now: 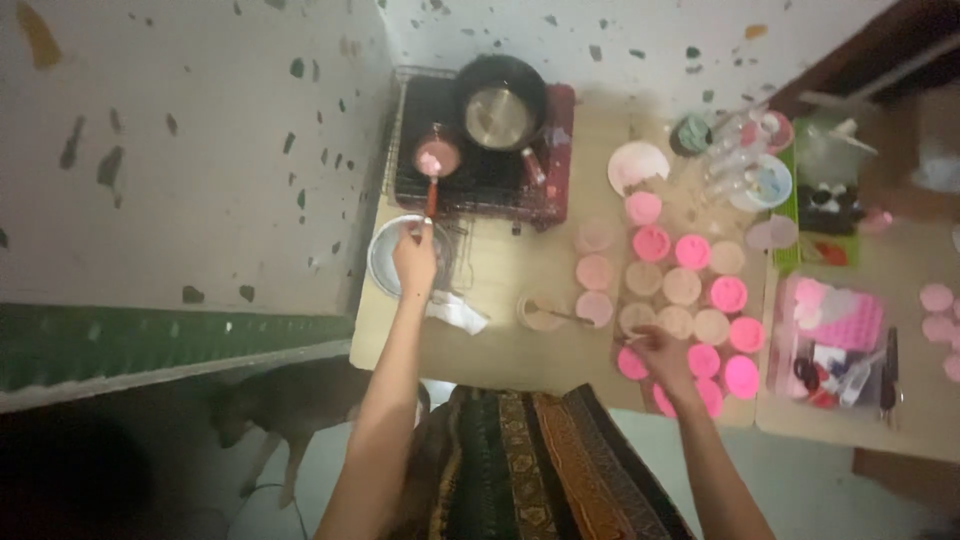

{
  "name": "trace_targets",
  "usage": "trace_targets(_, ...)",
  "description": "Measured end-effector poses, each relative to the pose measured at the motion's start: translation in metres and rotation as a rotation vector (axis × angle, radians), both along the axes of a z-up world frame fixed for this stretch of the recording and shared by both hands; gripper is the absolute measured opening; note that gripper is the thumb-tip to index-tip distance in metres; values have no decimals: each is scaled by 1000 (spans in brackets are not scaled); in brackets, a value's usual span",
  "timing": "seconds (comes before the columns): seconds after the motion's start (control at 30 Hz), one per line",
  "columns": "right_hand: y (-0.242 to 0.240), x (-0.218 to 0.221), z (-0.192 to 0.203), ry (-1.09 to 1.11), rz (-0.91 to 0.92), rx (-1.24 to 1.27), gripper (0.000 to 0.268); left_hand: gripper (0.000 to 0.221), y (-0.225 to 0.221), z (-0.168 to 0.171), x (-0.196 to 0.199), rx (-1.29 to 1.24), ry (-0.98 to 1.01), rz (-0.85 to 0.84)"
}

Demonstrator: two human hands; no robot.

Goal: Melting soap base on a portable stove, checking molds, and wrapping finished rose-shaped soap bars in plastic film.

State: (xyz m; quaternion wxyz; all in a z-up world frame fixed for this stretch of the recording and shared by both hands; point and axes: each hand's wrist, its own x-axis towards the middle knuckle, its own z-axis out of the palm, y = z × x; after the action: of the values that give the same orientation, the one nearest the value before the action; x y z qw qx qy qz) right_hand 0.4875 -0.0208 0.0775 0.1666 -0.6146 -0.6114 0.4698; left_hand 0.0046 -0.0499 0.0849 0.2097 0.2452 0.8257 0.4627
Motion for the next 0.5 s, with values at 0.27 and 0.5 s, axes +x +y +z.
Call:
trace_targets(0.27,-33,-107,-12,223,31,90,66,33,-59,68,78,145,279,-112)
trace_targets(0.5,-3,-138,25,-160,507,600,24,28,-80,-45,160,19,312,-477)
